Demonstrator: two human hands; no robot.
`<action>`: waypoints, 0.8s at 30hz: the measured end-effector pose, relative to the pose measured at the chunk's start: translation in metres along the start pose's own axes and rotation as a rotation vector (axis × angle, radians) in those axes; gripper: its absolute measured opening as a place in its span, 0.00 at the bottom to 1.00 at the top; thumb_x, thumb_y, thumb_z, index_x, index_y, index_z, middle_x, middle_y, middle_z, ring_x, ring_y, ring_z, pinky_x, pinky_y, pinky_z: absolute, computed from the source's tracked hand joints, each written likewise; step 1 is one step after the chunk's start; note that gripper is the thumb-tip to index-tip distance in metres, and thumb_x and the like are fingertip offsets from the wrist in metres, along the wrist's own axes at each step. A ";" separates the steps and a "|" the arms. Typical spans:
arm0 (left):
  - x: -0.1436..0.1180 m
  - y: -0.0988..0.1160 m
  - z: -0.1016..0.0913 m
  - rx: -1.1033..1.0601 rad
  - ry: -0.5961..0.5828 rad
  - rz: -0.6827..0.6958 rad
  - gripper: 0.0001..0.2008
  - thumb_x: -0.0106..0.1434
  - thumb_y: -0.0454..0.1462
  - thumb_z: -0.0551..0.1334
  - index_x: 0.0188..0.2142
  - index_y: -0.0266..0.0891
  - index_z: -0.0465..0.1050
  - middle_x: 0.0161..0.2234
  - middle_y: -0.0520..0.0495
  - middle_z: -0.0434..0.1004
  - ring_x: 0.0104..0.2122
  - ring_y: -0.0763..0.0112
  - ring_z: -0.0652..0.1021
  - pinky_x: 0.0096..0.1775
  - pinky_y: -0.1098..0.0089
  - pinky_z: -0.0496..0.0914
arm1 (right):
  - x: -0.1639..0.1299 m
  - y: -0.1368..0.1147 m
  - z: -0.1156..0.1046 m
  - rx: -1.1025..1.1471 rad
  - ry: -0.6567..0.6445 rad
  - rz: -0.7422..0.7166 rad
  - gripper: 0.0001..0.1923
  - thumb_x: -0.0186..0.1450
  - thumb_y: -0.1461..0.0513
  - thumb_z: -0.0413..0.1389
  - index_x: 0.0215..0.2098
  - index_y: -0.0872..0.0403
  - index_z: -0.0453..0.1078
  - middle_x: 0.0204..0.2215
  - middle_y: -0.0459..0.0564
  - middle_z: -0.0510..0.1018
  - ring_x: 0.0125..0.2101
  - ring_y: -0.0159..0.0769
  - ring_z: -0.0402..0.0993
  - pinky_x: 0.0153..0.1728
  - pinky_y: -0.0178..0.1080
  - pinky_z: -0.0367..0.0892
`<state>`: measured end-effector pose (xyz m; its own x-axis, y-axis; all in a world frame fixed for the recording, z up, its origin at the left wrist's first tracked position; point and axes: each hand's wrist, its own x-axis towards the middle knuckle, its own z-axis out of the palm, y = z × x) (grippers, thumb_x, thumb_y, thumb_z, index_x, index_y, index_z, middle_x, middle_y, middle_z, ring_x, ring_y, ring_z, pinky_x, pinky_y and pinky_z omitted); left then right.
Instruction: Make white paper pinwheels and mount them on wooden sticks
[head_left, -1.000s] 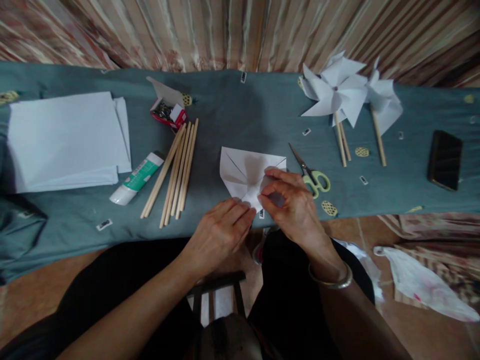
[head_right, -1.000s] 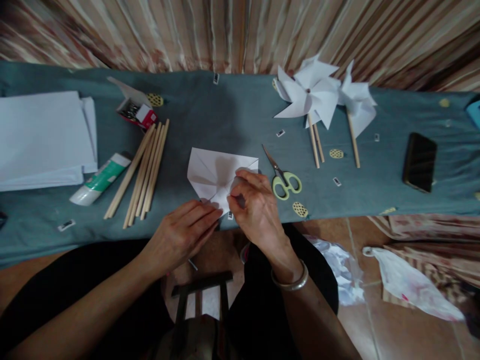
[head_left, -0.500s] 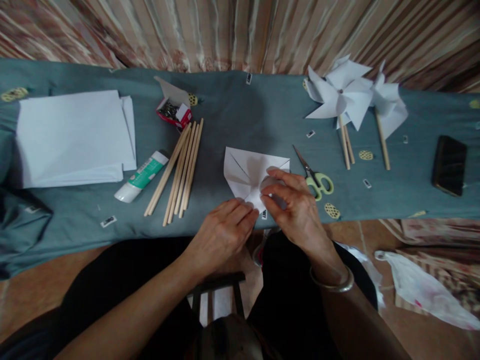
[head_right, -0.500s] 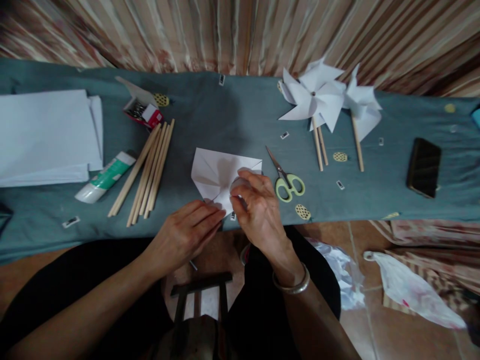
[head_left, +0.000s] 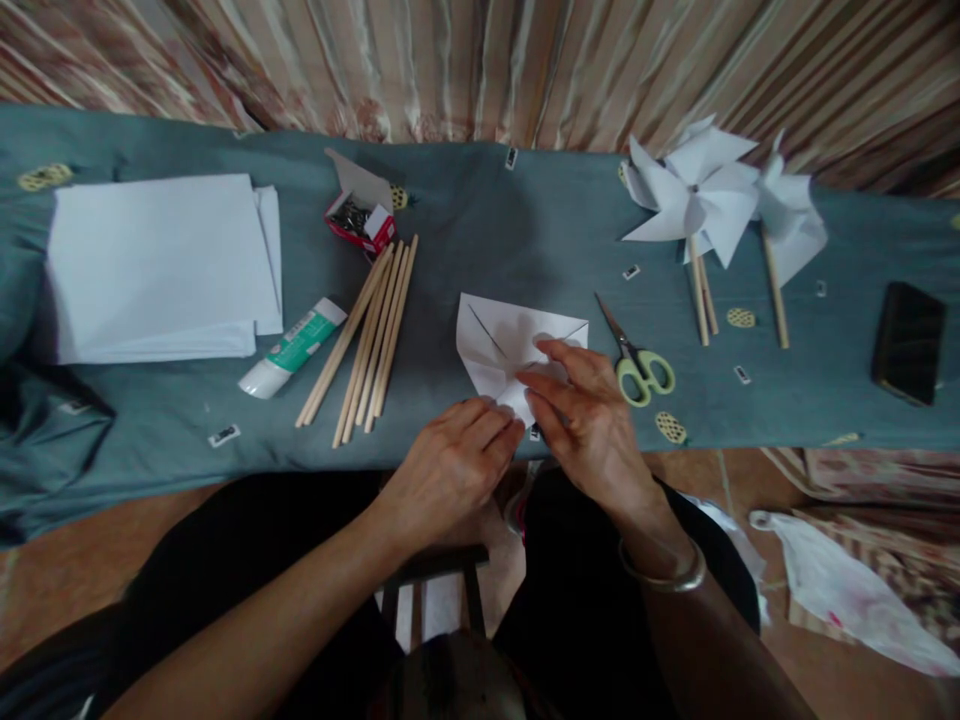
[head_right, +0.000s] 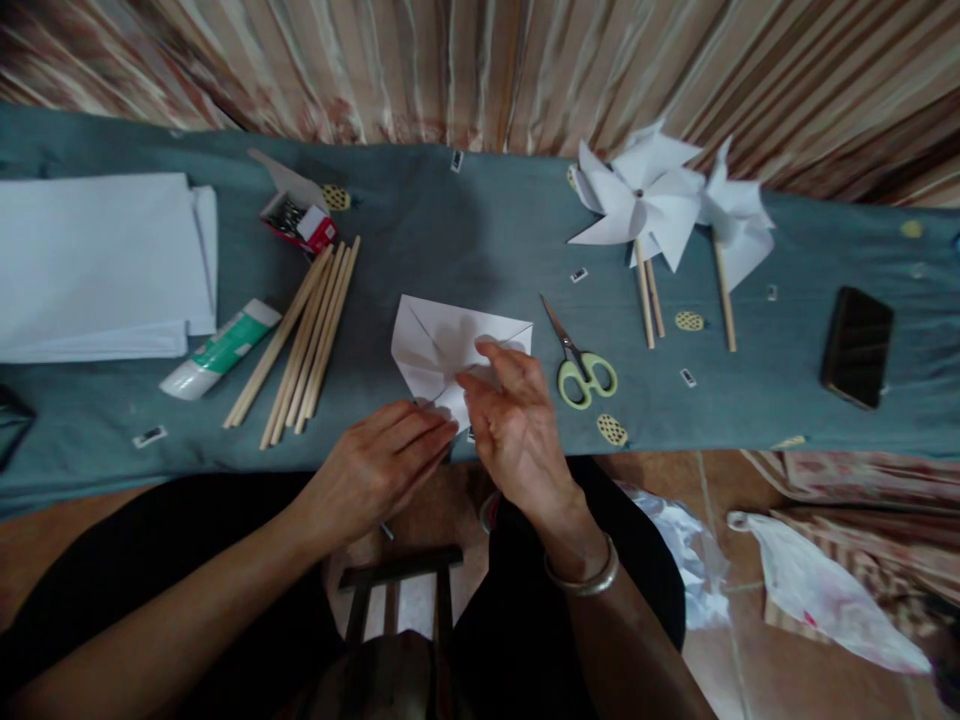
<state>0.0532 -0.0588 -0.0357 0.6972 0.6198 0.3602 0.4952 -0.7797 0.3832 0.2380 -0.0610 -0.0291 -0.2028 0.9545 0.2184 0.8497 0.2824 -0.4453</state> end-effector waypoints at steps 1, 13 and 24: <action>0.000 0.000 0.000 -0.001 -0.002 -0.001 0.08 0.65 0.31 0.59 0.43 0.29 0.74 0.38 0.42 0.78 0.39 0.62 0.76 0.42 0.62 0.77 | -0.001 0.000 0.001 -0.017 -0.004 -0.013 0.15 0.69 0.65 0.49 0.48 0.47 0.75 0.59 0.48 0.68 0.59 0.47 0.63 0.59 0.52 0.65; 0.003 0.000 -0.002 0.016 -0.054 -0.014 0.08 0.66 0.31 0.58 0.42 0.30 0.74 0.36 0.43 0.77 0.36 0.63 0.75 0.39 0.63 0.76 | -0.017 -0.009 0.023 -0.078 0.061 -0.046 0.23 0.70 0.65 0.45 0.62 0.49 0.62 0.61 0.56 0.66 0.61 0.52 0.60 0.56 0.55 0.63; 0.002 0.000 -0.001 0.051 -0.076 -0.017 0.08 0.67 0.31 0.56 0.39 0.33 0.74 0.34 0.44 0.76 0.35 0.64 0.74 0.37 0.65 0.74 | -0.027 -0.007 0.031 -0.064 0.070 -0.059 0.26 0.70 0.65 0.44 0.66 0.47 0.57 0.62 0.55 0.66 0.61 0.52 0.61 0.56 0.56 0.63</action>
<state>0.0538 -0.0572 -0.0337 0.7247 0.6262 0.2874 0.5318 -0.7736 0.3446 0.2220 -0.0856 -0.0584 -0.2208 0.9269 0.3034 0.8673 0.3289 -0.3737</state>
